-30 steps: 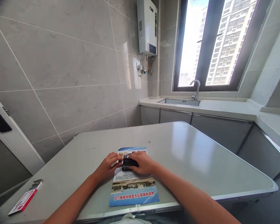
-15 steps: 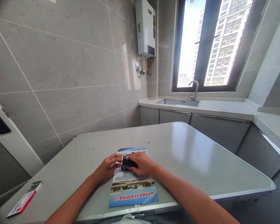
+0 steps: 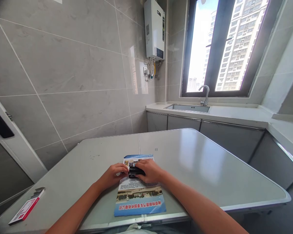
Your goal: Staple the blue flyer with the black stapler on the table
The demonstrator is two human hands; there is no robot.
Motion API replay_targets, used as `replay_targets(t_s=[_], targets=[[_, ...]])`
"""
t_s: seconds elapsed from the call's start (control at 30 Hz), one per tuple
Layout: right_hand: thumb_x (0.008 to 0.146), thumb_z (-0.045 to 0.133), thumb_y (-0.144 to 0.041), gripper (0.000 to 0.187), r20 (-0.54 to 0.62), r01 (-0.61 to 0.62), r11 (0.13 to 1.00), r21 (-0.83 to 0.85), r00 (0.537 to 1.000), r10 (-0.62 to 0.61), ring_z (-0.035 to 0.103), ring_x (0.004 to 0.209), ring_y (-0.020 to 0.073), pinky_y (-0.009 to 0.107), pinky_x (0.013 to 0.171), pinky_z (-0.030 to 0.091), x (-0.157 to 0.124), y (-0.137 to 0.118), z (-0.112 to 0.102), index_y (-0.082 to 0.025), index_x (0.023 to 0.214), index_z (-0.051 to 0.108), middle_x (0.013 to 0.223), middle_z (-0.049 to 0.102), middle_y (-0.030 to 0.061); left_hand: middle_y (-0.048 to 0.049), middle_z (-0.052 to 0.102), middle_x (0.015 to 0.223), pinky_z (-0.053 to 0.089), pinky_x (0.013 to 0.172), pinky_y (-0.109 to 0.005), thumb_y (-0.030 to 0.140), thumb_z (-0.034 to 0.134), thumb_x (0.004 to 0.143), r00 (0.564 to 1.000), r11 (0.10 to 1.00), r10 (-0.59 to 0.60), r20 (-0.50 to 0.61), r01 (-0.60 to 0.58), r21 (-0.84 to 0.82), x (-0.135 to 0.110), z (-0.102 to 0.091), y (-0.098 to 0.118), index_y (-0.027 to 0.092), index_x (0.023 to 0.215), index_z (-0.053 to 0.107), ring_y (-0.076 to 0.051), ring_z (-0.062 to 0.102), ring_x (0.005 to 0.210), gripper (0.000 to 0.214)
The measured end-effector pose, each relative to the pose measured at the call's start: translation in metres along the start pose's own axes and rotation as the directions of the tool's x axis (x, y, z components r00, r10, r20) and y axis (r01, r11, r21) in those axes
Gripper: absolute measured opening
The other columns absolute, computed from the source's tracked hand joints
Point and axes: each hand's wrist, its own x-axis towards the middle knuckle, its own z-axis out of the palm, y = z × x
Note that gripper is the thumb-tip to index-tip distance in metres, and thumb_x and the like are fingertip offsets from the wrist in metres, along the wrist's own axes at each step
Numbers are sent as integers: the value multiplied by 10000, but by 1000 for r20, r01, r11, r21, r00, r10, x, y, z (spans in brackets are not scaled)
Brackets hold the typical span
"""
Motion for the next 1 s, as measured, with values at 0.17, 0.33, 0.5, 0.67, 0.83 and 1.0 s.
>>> replay_targets(t_s=[0.17,0.33,0.5,0.67,0.83,1.0], targets=[[857,705,-303,192,3,-16,1000,26,1000,16,660,839,223,303,735,466,1,-2,-2,-206,1011,640,910,728,59,-32,771,1015,540,886,-311,277,705,954,999,999,-41,-11,41,1,0,0,-2,232,935,773,-179,702,937,84],[886,713,-371,252,-18,-73,991,115,997,75,662,837,220,299,738,471,0,0,-3,-206,1069,665,938,732,65,-36,796,1040,582,876,-320,340,740,939,998,998,-51,-24,50,-29,-2,-1,-6,255,1024,815,-190,745,932,142],[922,686,-459,342,-122,-147,947,285,975,188,662,821,208,304,755,469,-2,15,-14,-193,1137,684,950,735,69,-67,778,1216,586,987,-365,309,668,990,994,1000,-19,-109,17,-26,-2,-5,-9,277,1224,777,-218,746,1097,260],[907,693,-552,402,-86,-116,898,425,982,168,610,736,171,282,692,435,-7,30,-29,-180,1057,714,870,707,38,-75,781,1179,586,948,-324,250,547,1046,994,994,19,-109,-31,-105,0,-10,-2,256,1128,794,-191,747,1062,261],[889,712,-576,459,-50,-44,894,445,996,74,618,781,181,285,722,451,-5,27,-23,-175,1112,721,912,715,52,-41,772,1011,545,844,-274,222,601,998,998,997,-34,-47,31,-66,1,-1,8,221,987,733,-159,719,902,133],[900,701,-545,411,-42,-1,938,346,999,17,627,816,199,307,756,469,3,9,-2,-189,1105,709,910,696,50,20,665,825,452,667,-239,174,608,916,987,990,-136,-82,138,17,2,12,11,212,905,590,-120,575,686,43]])
